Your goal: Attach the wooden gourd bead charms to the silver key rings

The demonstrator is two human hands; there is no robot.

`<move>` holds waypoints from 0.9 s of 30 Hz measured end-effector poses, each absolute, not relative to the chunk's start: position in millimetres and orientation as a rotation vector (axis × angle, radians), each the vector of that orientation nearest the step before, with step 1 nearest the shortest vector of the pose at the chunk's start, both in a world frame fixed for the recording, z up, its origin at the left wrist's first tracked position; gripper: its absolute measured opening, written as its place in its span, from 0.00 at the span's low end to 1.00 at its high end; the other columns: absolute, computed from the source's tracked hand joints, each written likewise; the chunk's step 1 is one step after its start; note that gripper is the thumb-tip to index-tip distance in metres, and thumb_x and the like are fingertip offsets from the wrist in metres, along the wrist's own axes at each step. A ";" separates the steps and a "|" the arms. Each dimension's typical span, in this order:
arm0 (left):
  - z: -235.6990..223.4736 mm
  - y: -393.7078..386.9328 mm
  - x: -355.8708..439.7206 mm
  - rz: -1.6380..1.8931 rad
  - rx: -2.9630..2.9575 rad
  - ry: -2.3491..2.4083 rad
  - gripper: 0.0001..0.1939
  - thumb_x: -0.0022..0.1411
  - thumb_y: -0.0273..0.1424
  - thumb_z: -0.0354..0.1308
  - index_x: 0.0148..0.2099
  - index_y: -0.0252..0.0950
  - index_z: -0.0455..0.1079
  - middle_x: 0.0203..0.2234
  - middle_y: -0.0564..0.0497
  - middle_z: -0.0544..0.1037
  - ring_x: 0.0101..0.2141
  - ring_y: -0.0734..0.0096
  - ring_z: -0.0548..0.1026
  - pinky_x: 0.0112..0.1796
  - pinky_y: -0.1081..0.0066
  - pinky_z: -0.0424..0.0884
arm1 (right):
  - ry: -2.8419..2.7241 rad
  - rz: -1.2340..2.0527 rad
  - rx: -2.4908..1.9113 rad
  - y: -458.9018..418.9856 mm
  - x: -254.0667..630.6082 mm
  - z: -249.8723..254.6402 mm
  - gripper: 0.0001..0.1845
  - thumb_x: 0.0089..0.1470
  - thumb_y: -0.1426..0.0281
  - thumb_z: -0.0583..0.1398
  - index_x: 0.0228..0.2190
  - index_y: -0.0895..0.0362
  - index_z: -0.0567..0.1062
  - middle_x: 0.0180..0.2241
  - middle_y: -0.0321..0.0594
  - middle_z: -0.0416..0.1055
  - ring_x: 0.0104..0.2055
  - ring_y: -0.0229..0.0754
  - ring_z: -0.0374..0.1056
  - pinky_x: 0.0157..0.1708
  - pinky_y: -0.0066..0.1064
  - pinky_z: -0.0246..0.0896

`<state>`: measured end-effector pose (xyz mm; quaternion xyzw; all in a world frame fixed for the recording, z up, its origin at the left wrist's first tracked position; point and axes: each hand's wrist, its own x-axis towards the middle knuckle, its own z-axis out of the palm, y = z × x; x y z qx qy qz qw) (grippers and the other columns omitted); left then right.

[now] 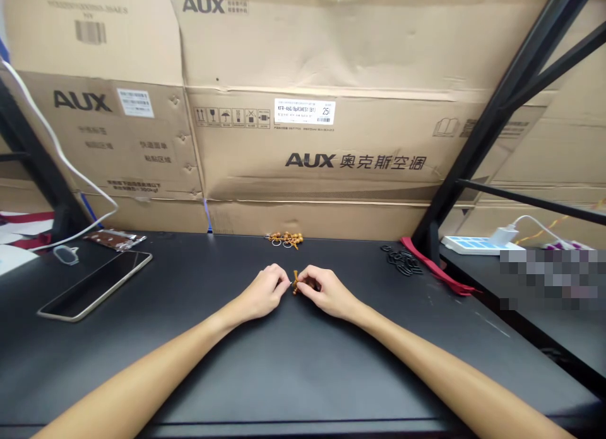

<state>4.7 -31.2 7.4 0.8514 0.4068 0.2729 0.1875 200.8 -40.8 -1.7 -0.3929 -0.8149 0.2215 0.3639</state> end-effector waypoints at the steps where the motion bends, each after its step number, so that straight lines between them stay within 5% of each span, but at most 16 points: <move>1: 7.3 -31.1 4.8 0.770 2.396 1.143 0.13 0.66 0.31 0.45 0.31 0.36 0.66 0.32 0.49 0.72 0.35 0.67 0.70 0.40 0.67 0.67 | -2.100 0.572 -1.006 -41.0 200.7 -1.6 0.08 0.57 0.67 0.55 0.30 0.56 0.71 0.26 0.35 0.70 0.25 0.35 0.61 0.27 0.26 0.57; 27: 6.5 -32.0 7.2 0.818 2.333 1.163 0.11 0.64 0.31 0.47 0.30 0.36 0.66 0.31 0.49 0.72 0.35 0.67 0.71 0.38 0.69 0.66 | -2.079 0.461 -1.069 -36.7 199.8 -10.3 0.06 0.55 0.72 0.55 0.36 0.55 0.70 0.25 0.33 0.70 0.24 0.35 0.61 0.28 0.26 0.58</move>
